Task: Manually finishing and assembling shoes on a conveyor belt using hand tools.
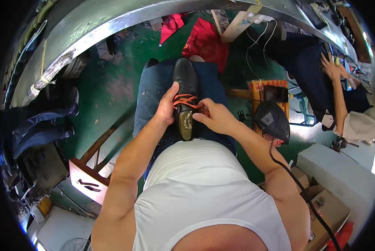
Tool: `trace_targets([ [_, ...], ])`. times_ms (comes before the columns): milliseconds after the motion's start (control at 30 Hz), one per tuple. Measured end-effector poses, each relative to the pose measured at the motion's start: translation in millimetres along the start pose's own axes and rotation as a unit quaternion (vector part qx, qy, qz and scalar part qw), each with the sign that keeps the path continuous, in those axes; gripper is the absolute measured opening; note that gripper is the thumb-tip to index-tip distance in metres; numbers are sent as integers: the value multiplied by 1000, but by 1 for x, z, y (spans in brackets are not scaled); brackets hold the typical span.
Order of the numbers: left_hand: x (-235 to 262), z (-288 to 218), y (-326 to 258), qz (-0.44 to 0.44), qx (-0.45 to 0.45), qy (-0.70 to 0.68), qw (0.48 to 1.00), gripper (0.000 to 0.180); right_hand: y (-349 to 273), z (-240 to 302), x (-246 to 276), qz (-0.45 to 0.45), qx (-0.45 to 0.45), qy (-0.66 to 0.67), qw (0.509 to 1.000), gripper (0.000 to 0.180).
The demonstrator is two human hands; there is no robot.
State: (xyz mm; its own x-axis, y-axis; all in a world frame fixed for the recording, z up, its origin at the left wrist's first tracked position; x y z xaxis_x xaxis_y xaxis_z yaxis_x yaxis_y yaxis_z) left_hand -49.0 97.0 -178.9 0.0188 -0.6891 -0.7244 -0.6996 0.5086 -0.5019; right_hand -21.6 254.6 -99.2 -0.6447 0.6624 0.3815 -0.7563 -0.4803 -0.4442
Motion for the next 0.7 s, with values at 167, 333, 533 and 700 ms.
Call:
trace_targets([
  [167, 4, 16, -10, -22, 40, -29, 999, 58, -19, 24, 20, 84, 32, 49, 995, 29],
  [333, 5, -2, -1, -136, -69, 120, 981, 52, 7, 45, 77, 12, 153, -95, 984, 25],
  [533, -50, -37, -59, -25, -336, 617, 711, 48, 24, 131, 91, -16, 163, -355, 920, 23],
  [700, -47, -23, -47, 19, -261, 560, 786, 36, 49, 139, 124, -113, 155, -408, 893, 20],
])
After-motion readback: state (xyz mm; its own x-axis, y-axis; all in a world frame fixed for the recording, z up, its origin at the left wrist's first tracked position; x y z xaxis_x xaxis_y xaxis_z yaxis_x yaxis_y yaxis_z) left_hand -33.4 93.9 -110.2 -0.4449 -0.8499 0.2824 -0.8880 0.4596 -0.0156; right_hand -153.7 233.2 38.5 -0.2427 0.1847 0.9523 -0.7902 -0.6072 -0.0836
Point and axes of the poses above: each hand's wrist, its own y-axis towards the middle knuckle, its own x-axis out of the back of the hand, z = x × y, the point moved 6 cm from there along y, towards the middle knuckle, and after that the axes turned 11 degrees about z, right-handed, at the moved point
